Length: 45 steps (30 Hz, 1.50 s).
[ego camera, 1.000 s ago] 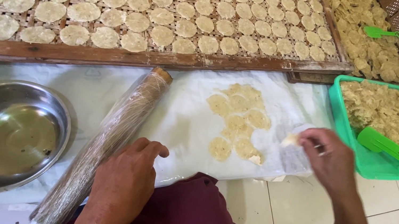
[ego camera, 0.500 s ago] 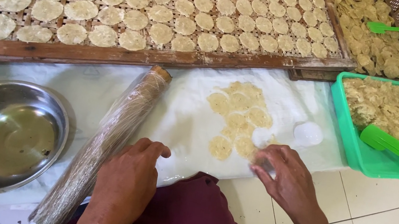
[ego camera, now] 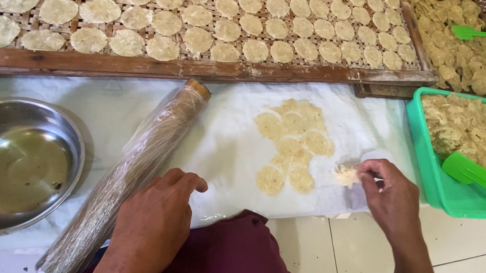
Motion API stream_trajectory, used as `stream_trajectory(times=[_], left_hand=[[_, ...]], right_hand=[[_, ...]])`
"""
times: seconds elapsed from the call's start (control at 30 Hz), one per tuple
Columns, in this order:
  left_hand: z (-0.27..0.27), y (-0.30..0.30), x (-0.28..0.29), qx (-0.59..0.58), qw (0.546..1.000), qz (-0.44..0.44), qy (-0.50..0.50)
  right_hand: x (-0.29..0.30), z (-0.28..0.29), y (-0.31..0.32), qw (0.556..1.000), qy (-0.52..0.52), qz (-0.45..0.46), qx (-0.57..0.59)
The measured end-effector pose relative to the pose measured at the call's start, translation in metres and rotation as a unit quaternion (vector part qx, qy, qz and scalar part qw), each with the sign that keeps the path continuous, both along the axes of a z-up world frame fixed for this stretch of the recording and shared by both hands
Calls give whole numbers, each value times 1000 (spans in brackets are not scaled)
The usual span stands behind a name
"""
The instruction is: Flattening dough with a rolling pin and cutting it into small circular shapes to be placed on a woven drying rack.
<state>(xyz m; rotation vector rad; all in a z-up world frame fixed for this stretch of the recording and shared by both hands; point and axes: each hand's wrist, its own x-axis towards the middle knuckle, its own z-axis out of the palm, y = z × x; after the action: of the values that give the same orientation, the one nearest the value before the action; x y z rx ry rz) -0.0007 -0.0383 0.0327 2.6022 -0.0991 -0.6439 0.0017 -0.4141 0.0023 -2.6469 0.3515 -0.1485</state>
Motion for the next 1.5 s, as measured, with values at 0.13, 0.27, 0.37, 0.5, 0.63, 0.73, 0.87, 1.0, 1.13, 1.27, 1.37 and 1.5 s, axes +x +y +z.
stream_trajectory(times=[0.13,0.27,0.37,0.5,0.63,0.73,0.87,1.0,1.13,1.27,1.37,1.5], left_hand=[[2,0,0,-2,1000,2,14],[-3,0,-1,-6,1000,-1,-19],[-5,0,-2,-12,1000,3,-26],[-5,-1,-3,-15,999,8,-30],[0,-1,-1,-2,1000,5,2],[-7,1,-4,-19,999,6,-46],[-3,1,-2,-13,1000,4,-21],[-3,3,-3,-23,999,-4,-37],[-2,1,-4,-19,999,4,-25],[-5,3,-5,-25,999,3,-46],[-3,2,-4,-29,998,4,-46],[0,1,-4,-18,1000,2,-26]], right_hand=[[-1,6,-2,1000,-4,-8,19],[3,3,-10,999,-36,17,13],[6,8,-10,999,-30,19,-19],[9,12,-9,999,-34,8,19],[10,12,-8,999,-28,13,14],[10,11,-10,997,-25,-2,72],[9,19,-5,997,-26,12,74],[9,27,-2,999,-22,45,14],[6,30,-2,998,-44,51,16],[4,33,8,994,-71,76,-38],[-1,16,21,993,-3,115,-16],[-7,0,55,982,95,162,-34]])
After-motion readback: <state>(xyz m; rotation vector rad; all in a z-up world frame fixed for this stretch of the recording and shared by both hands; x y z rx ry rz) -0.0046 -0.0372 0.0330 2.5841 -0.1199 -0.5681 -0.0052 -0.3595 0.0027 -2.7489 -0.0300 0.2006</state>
